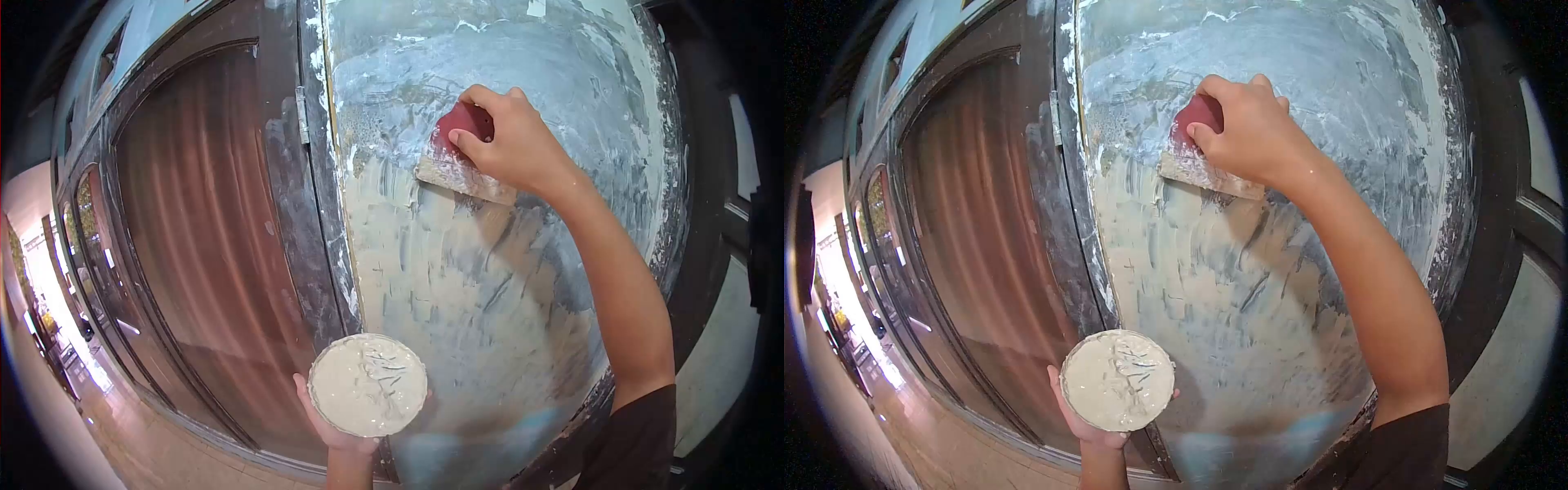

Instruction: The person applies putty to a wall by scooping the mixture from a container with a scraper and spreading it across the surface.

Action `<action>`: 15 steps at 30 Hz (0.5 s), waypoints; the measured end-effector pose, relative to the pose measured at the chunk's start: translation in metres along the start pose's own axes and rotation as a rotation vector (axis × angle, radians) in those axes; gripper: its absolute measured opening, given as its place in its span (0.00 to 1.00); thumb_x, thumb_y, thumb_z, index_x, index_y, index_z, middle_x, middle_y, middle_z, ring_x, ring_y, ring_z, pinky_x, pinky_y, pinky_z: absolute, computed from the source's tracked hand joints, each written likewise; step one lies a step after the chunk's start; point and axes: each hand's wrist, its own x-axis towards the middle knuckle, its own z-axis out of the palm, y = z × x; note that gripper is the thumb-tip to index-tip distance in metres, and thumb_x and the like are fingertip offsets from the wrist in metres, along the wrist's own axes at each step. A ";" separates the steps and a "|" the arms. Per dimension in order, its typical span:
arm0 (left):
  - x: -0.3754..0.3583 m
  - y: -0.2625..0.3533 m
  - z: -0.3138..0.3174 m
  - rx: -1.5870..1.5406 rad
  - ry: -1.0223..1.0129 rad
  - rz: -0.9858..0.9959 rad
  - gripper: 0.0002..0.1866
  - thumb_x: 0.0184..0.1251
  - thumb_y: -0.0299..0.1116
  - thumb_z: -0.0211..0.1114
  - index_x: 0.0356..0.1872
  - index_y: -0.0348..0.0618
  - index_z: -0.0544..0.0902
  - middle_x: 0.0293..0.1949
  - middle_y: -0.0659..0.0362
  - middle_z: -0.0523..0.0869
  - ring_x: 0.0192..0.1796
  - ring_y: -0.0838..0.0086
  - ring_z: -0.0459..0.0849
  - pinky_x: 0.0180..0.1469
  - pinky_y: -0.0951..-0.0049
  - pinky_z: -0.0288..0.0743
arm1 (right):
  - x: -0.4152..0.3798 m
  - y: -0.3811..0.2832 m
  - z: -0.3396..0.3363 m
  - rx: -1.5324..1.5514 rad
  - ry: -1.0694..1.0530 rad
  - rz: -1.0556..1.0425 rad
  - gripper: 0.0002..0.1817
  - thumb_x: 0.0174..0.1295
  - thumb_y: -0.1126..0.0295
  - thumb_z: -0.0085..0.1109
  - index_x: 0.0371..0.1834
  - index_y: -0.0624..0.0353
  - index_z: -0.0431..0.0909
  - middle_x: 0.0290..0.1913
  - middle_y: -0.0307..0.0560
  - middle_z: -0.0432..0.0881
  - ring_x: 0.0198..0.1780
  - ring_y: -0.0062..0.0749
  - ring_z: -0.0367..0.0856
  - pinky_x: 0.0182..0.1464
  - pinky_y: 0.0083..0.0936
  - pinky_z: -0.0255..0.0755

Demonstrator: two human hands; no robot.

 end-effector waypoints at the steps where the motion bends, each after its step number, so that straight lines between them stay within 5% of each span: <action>1: 0.002 0.002 -0.002 -0.001 0.003 -0.007 0.49 0.72 0.78 0.36 0.78 0.49 0.66 0.77 0.47 0.67 0.72 0.36 0.70 0.65 0.17 0.65 | 0.000 0.002 0.000 0.020 0.004 -0.018 0.16 0.63 0.62 0.68 0.51 0.56 0.84 0.44 0.54 0.88 0.53 0.54 0.76 0.60 0.51 0.66; 7: 0.005 0.005 -0.003 -0.069 0.018 -0.021 0.50 0.71 0.79 0.35 0.79 0.49 0.65 0.78 0.47 0.66 0.74 0.37 0.68 0.66 0.18 0.64 | -0.012 0.003 0.013 -0.063 -0.026 -0.092 0.16 0.63 0.62 0.68 0.50 0.57 0.82 0.43 0.53 0.87 0.53 0.54 0.74 0.62 0.48 0.65; 9: 0.005 0.007 -0.003 -0.037 0.005 -0.016 0.50 0.71 0.79 0.35 0.79 0.49 0.65 0.78 0.47 0.66 0.75 0.38 0.68 0.67 0.18 0.64 | -0.004 0.007 0.000 -0.059 -0.002 0.010 0.19 0.64 0.62 0.70 0.56 0.56 0.81 0.43 0.59 0.81 0.46 0.49 0.78 0.52 0.40 0.76; 15: 0.008 0.005 0.001 -0.031 -0.033 -0.028 0.50 0.71 0.79 0.36 0.79 0.49 0.65 0.79 0.48 0.65 0.74 0.38 0.68 0.67 0.18 0.64 | -0.020 0.001 0.017 -0.015 -0.009 -0.100 0.18 0.65 0.62 0.70 0.56 0.54 0.81 0.43 0.57 0.80 0.49 0.50 0.75 0.58 0.42 0.70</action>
